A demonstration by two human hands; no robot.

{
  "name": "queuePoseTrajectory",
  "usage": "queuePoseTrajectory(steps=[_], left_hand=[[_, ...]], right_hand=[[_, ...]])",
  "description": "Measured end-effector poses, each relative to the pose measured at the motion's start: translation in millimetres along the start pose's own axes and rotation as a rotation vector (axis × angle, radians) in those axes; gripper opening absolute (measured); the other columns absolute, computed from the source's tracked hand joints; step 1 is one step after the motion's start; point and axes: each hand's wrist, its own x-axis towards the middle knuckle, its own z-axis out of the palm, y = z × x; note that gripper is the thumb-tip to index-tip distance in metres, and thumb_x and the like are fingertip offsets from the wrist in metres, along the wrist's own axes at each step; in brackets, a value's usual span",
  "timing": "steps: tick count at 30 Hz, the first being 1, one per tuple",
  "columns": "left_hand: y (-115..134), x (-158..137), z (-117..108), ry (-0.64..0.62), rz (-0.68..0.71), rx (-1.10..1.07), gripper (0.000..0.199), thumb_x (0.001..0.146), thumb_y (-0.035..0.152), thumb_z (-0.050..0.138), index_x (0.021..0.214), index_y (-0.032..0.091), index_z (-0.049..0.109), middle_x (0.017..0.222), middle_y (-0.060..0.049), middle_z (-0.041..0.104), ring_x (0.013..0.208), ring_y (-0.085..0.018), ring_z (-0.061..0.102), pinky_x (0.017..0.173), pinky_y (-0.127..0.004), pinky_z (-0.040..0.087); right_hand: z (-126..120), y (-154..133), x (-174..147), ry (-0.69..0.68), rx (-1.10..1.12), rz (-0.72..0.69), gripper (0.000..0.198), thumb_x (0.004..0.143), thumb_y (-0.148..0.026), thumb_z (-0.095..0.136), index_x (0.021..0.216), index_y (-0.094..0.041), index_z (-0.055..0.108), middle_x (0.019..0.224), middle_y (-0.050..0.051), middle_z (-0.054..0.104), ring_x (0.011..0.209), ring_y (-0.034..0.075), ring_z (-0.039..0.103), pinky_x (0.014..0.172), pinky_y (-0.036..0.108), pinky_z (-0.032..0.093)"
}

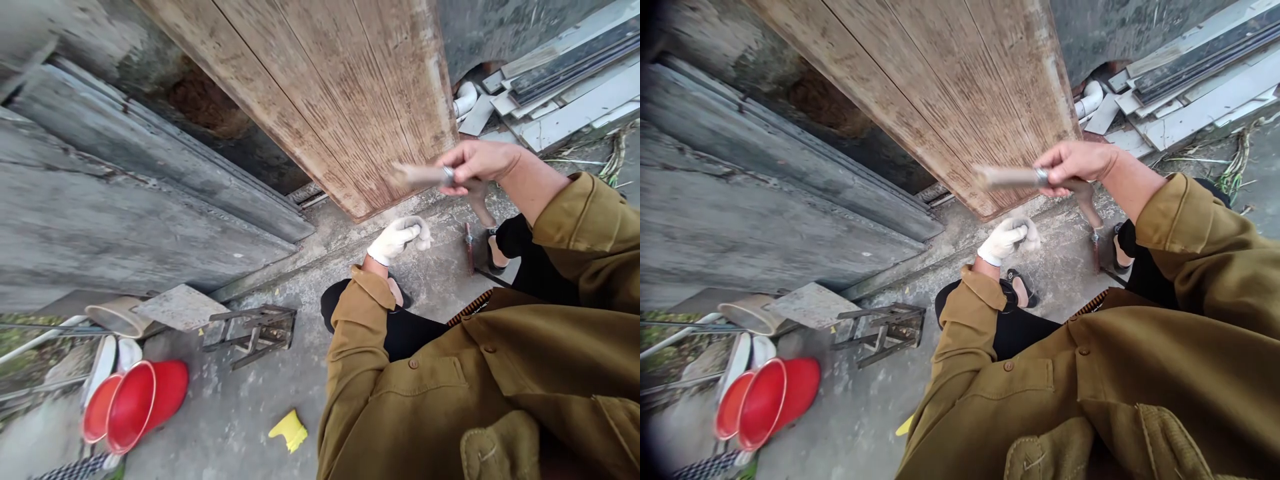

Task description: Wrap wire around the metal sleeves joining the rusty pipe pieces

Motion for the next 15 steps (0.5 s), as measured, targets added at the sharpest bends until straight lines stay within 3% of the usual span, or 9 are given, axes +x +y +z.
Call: queuePoseTrajectory(steps=[3, 5, 8, 11, 13, 15], left_hand=[[1, 6, 6, 0.104, 0.041, 0.027, 0.059, 0.081, 0.071, 0.080, 0.087, 0.014, 0.069, 0.075, -0.007, 0.068, 0.068, -0.016, 0.067, 0.066, -0.028, 0.052], [4, 9, 10, 0.135, 0.016, 0.063, 0.060, 0.079, 0.072, 0.081, 0.087, 0.014, 0.068, 0.073, -0.004, 0.065, 0.061, -0.012, 0.061, 0.057, -0.023, 0.046], [10, 11, 14, 0.127, -0.002, 0.091, 0.061, 0.078, 0.072, 0.082, 0.083, 0.013, 0.067, 0.070, -0.002, 0.062, 0.052, -0.007, 0.048, 0.049, -0.022, 0.036], [13, 10, 16, 0.161, -0.011, 0.119, 0.056, 0.078, 0.066, 0.085, 0.084, 0.013, 0.068, 0.072, -0.003, 0.065, 0.049, -0.005, 0.042, 0.046, -0.023, 0.029], [14, 8, 16, 0.184, -0.031, 0.125, 0.050, 0.080, 0.060, 0.086, 0.084, 0.013, 0.070, 0.070, -0.003, 0.065, 0.047, -0.005, 0.040, 0.046, -0.024, 0.026], [14, 5, 15, 0.203, -0.042, 0.073, 0.043, 0.083, 0.054, 0.086, 0.085, 0.014, 0.070, 0.064, -0.001, 0.061, 0.046, -0.005, 0.037, 0.046, -0.024, 0.025]], right_hand=[[8, 3, 17, 0.284, -0.099, -0.131, 0.046, 0.101, -0.061, 0.062, 0.104, -0.017, 0.072, 0.077, 0.004, 0.062, 0.066, 0.013, 0.056, 0.063, 0.026, 0.051], [12, 8, 30, 0.450, -0.317, -0.051, 0.047, 0.105, -0.061, 0.052, 0.110, -0.019, 0.072, 0.083, 0.007, 0.064, 0.077, 0.018, 0.062, 0.070, 0.031, 0.054], [14, 16, 41, 0.527, -0.540, 0.104, 0.043, 0.101, -0.058, 0.059, 0.108, -0.018, 0.074, 0.086, 0.011, 0.065, 0.097, 0.027, 0.067, 0.085, 0.040, 0.055], [14, 21, 36, 0.376, -0.645, 0.275, 0.034, 0.090, -0.048, 0.076, 0.097, -0.015, 0.075, 0.074, 0.011, 0.062, 0.100, 0.034, 0.068, 0.090, 0.048, 0.053], [14, 20, 27, 0.181, -0.700, 0.406, 0.029, 0.088, -0.043, 0.078, 0.095, -0.014, 0.075, 0.070, 0.011, 0.063, 0.097, 0.034, 0.069, 0.090, 0.048, 0.053], [12, 17, 18, 0.049, -0.667, 0.436, 0.027, 0.090, -0.040, 0.077, 0.097, -0.014, 0.075, 0.074, 0.012, 0.066, 0.096, 0.030, 0.070, 0.088, 0.044, 0.054]])
